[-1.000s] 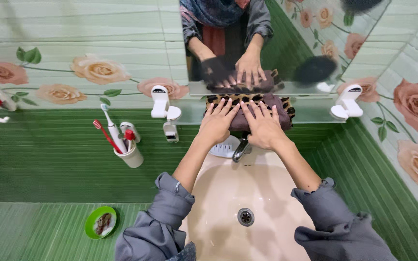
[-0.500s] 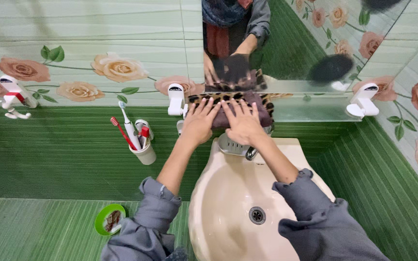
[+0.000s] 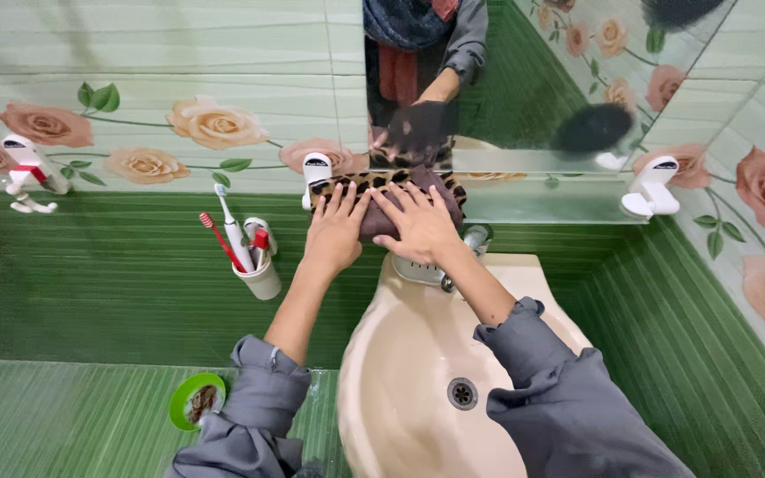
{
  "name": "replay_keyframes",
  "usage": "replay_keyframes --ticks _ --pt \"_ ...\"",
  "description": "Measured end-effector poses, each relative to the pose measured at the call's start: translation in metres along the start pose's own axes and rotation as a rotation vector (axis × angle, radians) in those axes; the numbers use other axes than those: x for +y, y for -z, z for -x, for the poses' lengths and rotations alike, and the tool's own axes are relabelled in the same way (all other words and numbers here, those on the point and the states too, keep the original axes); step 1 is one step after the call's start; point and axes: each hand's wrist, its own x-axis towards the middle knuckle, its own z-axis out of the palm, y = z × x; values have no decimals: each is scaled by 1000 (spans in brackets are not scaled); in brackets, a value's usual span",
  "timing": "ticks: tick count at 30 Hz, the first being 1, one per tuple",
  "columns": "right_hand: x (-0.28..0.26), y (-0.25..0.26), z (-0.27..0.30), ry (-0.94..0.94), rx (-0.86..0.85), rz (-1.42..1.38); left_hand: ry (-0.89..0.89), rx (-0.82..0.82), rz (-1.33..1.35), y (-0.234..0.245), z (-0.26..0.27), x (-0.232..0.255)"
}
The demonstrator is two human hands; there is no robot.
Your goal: The person wipes a bathroom mirror with a patterned cloth, then cleans a white plastic sink strainer and the sink basin. They then walk into the next room and place the cloth on top of a portable air cooler.
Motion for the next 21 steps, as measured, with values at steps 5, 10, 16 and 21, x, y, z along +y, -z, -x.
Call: replay_keyframes --ticks 5,10,16,21 --pt "38 -1 26 -3 47 29 -22 -41 -5 -10 -13 41" --pt "85 6 54 -40 60 32 -108 56 -66 -32 -41 86" --pt "146 13 95 -103 39 39 -107 -44 -11 -52 -75 158" --pt "188 23 128 -169 18 83 -154 19 -10 -81 -102 213"
